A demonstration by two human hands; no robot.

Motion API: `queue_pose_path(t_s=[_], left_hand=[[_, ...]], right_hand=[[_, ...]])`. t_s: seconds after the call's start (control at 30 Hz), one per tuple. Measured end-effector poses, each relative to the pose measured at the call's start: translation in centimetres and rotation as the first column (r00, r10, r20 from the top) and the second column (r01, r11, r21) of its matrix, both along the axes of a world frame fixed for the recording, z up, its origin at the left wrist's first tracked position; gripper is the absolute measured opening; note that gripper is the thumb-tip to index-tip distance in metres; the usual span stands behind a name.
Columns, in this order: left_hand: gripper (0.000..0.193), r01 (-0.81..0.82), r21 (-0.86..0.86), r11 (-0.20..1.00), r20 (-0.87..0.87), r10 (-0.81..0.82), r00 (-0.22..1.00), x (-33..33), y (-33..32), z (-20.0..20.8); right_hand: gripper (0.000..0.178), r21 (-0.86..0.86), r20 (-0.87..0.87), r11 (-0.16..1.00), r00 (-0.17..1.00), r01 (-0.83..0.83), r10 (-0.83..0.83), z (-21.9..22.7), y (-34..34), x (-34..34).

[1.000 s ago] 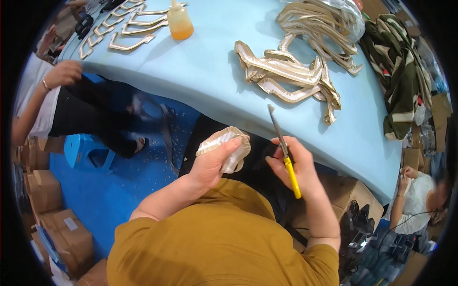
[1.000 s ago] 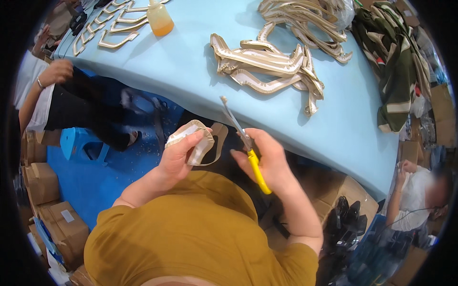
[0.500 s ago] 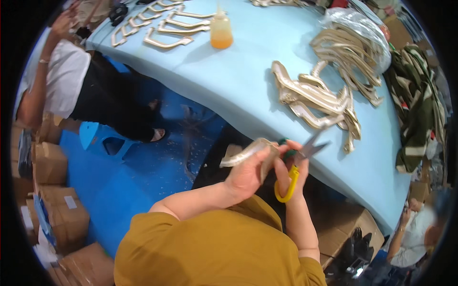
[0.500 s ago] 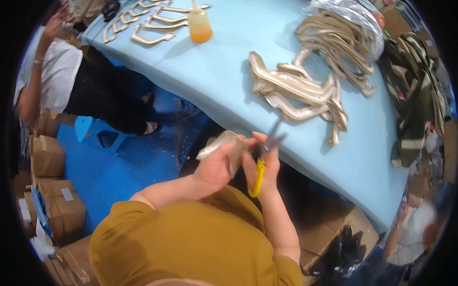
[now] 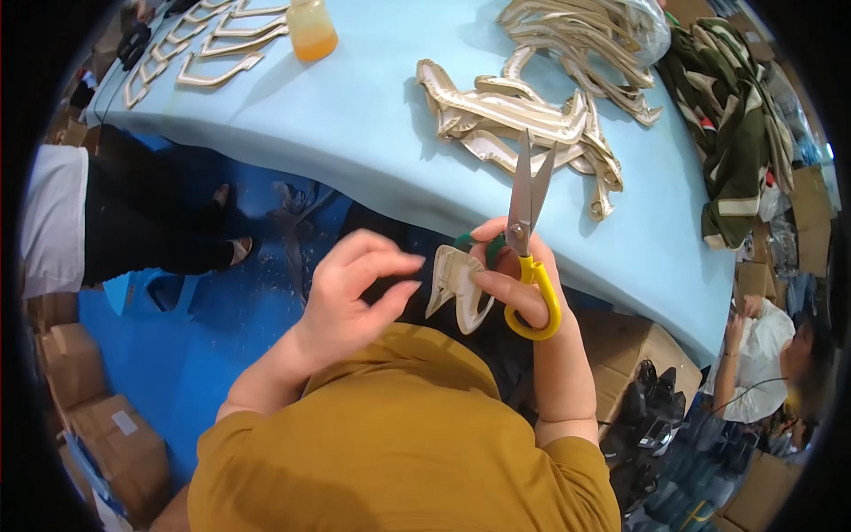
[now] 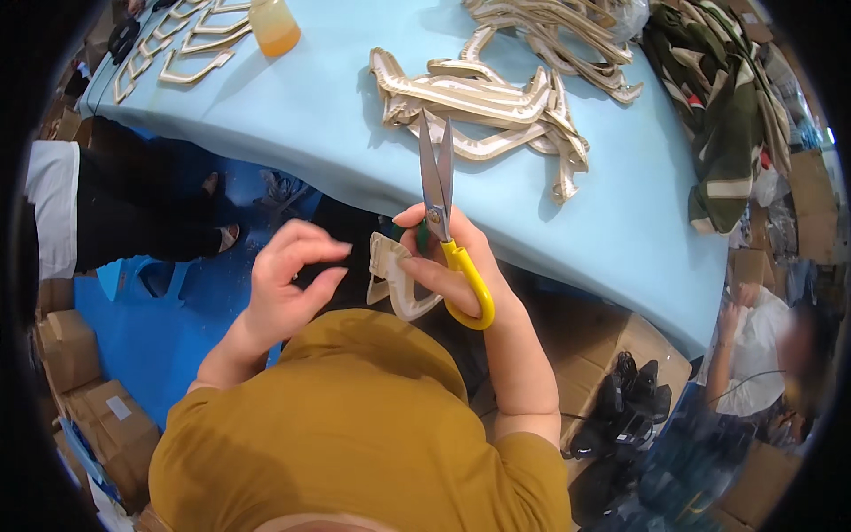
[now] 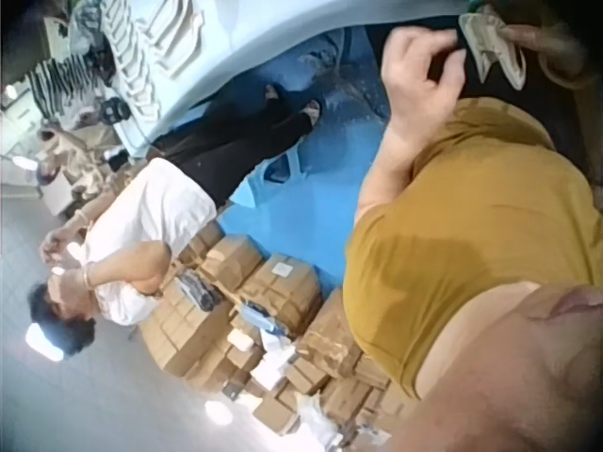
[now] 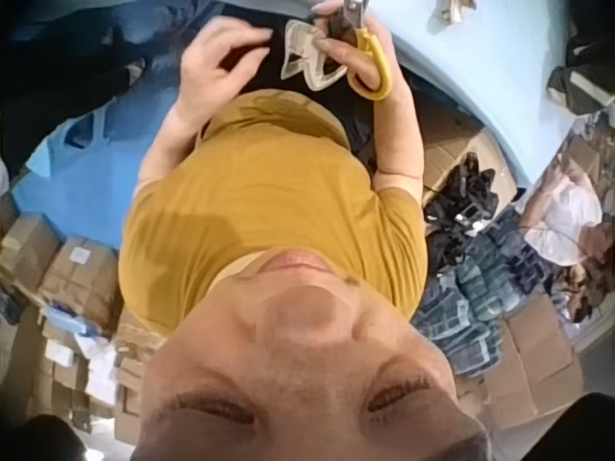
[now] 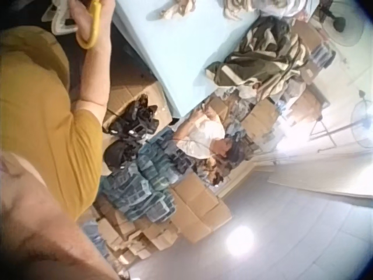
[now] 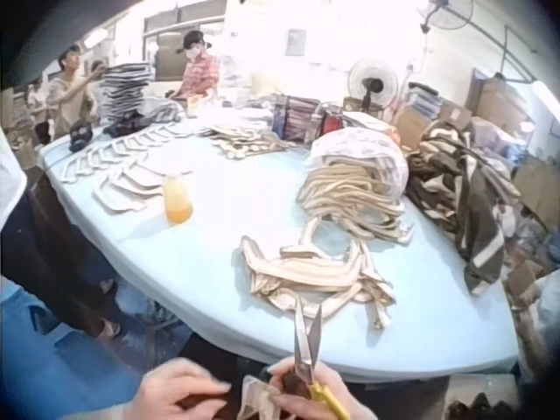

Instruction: Trimming excess material from leather components using scissors.

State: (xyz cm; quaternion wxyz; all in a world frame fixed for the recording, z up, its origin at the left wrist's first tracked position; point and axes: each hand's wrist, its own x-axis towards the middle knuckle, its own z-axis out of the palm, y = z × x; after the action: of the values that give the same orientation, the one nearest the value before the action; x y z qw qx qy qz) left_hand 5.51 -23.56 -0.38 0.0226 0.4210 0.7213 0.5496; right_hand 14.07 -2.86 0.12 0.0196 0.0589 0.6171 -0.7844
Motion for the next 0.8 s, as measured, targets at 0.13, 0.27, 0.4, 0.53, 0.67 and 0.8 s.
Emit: queue_pose_path(t_s=[0.13,0.27,0.4,0.53,0.67,0.8], left_hand=[[0.037,0.153,0.033,0.988,0.006,-0.154,0.988,-0.7,1.7,0.2],[0.035,0.245,0.05,0.968,0.068,-0.248,0.966,-0.5,2.0,-0.1],[0.035,0.251,0.071,0.965,0.064,-0.255,0.965,-0.5,1.7,-0.6],[0.028,0.265,0.079,0.961,0.072,-0.27,0.96,-0.7,1.7,-0.9],[0.021,0.245,0.028,0.969,0.118,-0.246,0.962,-0.7,1.8,-0.7],[0.02,0.244,0.025,0.969,0.106,-0.245,0.964,-0.7,1.9,-1.0]], right_hand=[[0.038,-0.088,-0.034,0.989,0.992,-0.121,0.119,-0.3,-0.2,-0.1],[0.038,-0.092,-0.031,0.988,0.993,-0.12,0.118,-0.6,-0.1,0.6],[0.039,-0.154,0.003,0.984,0.996,-0.087,0.088,-0.9,-0.7,0.6],[0.043,-0.219,0.102,0.976,0.994,-0.014,0.037,-1.0,-0.9,0.3],[0.044,-0.218,0.104,0.976,0.995,0.012,0.011,-1.4,-0.9,0.1],[0.043,-0.197,0.142,0.98,0.99,0.04,-0.012,-1.0,-1.0,0.1]])
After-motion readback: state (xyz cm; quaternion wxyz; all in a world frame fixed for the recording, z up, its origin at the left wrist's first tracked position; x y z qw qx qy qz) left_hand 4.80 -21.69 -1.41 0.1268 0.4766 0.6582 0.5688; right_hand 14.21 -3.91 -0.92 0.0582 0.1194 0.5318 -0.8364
